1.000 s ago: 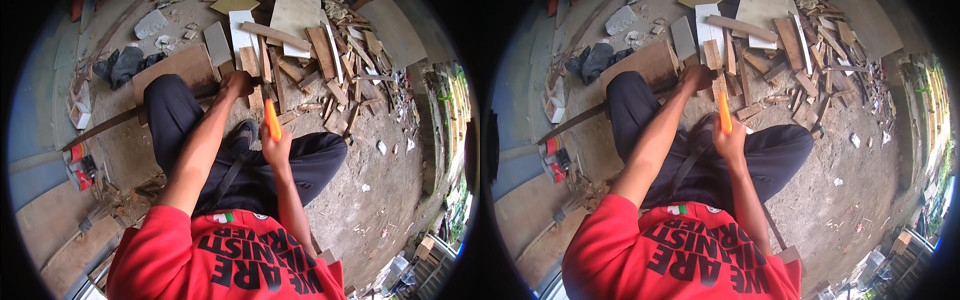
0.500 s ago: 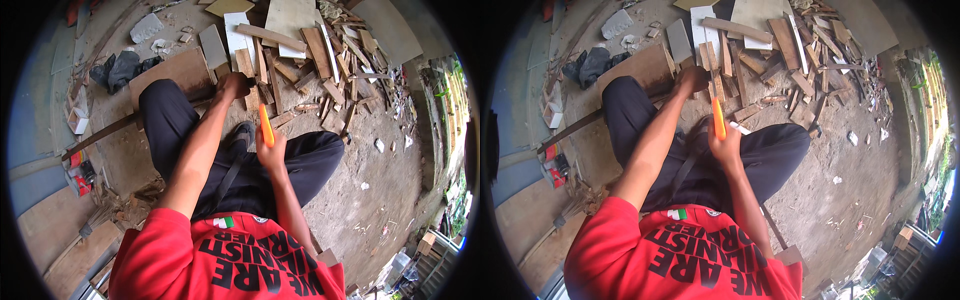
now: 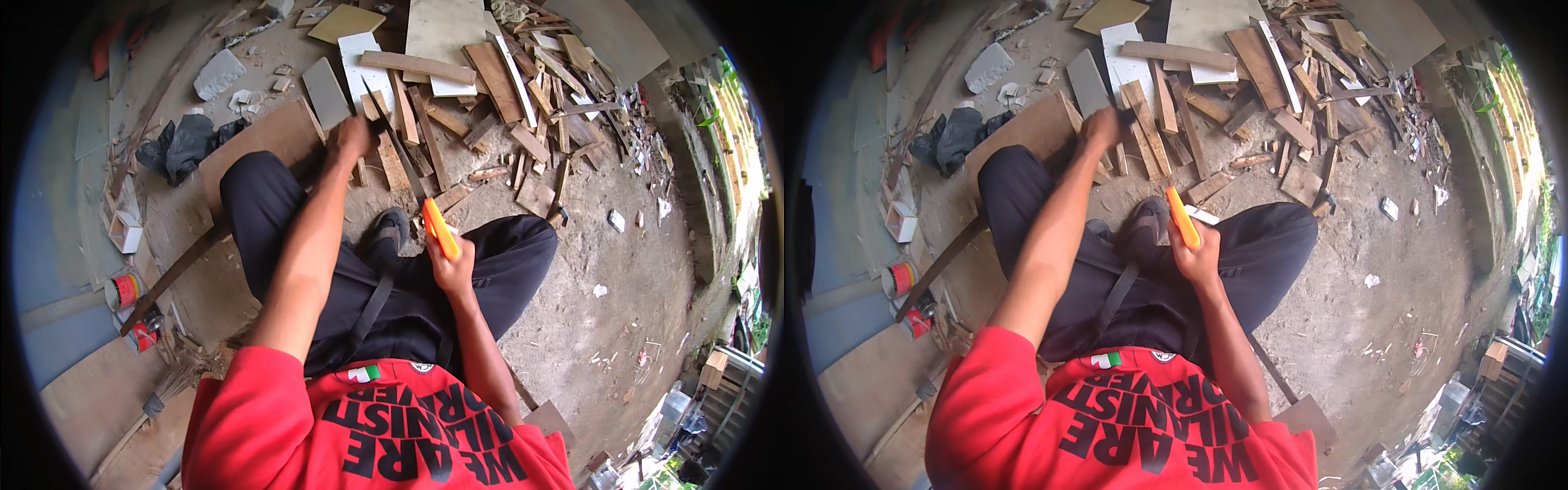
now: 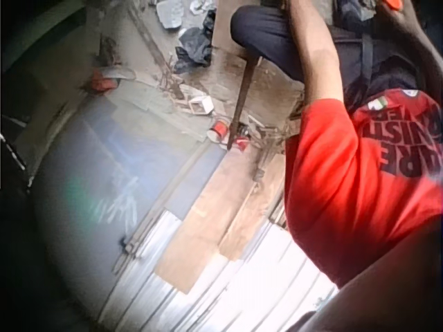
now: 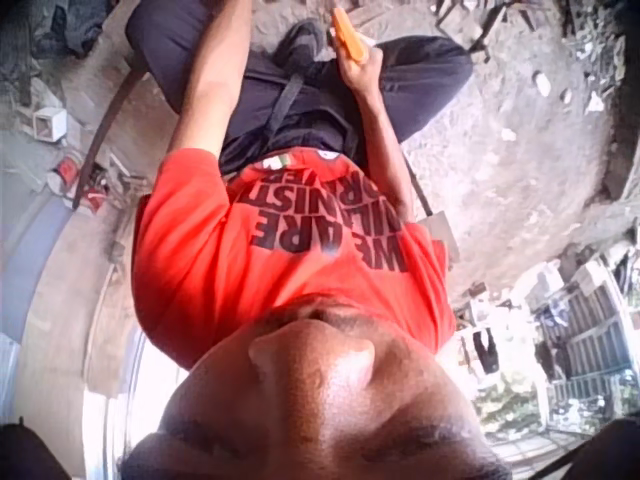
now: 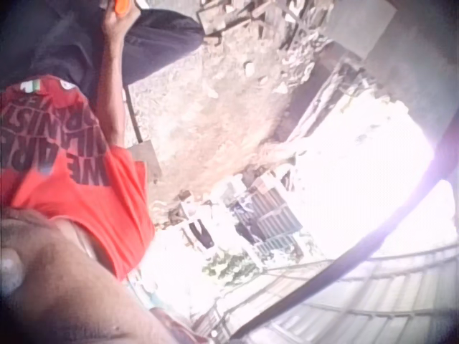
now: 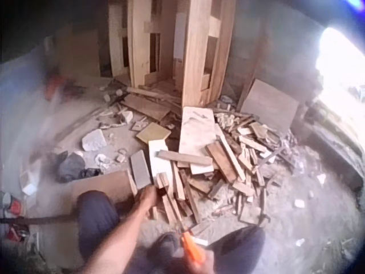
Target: The person sits cross-legged on the floor and uses a hand saw to cut a small piece of wood held between their legs. They repeatedly saw back and forth, adjusting the wood occasionally, while surrounded by scattered wood scraps and debris.
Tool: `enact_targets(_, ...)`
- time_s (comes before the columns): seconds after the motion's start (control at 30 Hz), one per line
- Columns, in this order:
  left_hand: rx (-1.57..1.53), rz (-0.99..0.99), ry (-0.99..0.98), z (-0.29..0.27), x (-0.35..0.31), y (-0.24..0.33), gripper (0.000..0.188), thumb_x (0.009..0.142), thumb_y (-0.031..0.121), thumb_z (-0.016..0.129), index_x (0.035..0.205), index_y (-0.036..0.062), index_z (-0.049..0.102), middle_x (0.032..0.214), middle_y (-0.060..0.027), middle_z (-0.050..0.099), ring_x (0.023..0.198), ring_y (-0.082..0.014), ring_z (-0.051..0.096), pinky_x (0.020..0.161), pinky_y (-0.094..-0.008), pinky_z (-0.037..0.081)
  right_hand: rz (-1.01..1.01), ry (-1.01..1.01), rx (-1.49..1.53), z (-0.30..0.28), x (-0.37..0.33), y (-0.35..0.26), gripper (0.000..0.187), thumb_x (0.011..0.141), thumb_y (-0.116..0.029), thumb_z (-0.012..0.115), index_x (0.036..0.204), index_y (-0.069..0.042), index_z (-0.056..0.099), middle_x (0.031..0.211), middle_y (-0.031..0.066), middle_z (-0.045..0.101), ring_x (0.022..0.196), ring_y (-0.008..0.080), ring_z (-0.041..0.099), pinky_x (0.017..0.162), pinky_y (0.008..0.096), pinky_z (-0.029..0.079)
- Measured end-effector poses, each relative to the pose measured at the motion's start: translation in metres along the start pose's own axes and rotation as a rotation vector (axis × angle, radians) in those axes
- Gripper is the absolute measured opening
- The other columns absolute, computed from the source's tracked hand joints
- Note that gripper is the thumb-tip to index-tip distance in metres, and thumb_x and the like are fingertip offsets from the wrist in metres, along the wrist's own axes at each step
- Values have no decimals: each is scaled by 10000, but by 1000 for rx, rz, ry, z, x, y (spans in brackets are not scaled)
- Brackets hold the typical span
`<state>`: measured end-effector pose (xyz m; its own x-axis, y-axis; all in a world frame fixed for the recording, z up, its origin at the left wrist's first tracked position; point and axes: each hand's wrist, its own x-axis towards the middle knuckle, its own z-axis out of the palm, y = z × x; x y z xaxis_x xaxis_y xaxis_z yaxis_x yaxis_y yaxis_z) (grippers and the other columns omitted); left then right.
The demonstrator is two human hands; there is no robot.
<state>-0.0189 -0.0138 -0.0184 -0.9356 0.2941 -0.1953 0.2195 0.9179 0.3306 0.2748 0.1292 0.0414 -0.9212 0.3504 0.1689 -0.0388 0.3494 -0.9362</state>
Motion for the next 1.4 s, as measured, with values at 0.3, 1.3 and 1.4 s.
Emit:
enact_targets(0.3, -65, 136, 41, -12, -32, 4, 437, 777, 380, 736, 1089, 81, 679, 1028, -211, 706, 998, -382, 673, 869, -457, 531, 30, -46, -12, -6, -27, 3, 181, 873, -93, 680, 743, 9, 604, 575, 115, 544, 461, 242, 551, 486, 319, 424)
enact_targets(1.3, -244, 116, 163, -8, -45, 3, 365, 902, 425, 605, 926, 76, 710, 951, -212, 708, 908, -397, 683, 765, -483, 540, 414, -97, 135, -25, 6, -80, 340, 938, -289, 688, 974, 46, 640, 721, 58, 631, 684, 94, 568, 628, 268, 459)
enact_targets(1.4, -236, 16, 220, -9, -44, 9, 378, 920, 404, 578, 854, 56, 710, 927, -222, 707, 876, -411, 686, 718, -491, 547, 368, -43, 197, -15, -9, -64, 316, 943, -249, 685, 1033, 49, 628, 766, 62, 644, 712, 82, 567, 644, 261, 461)
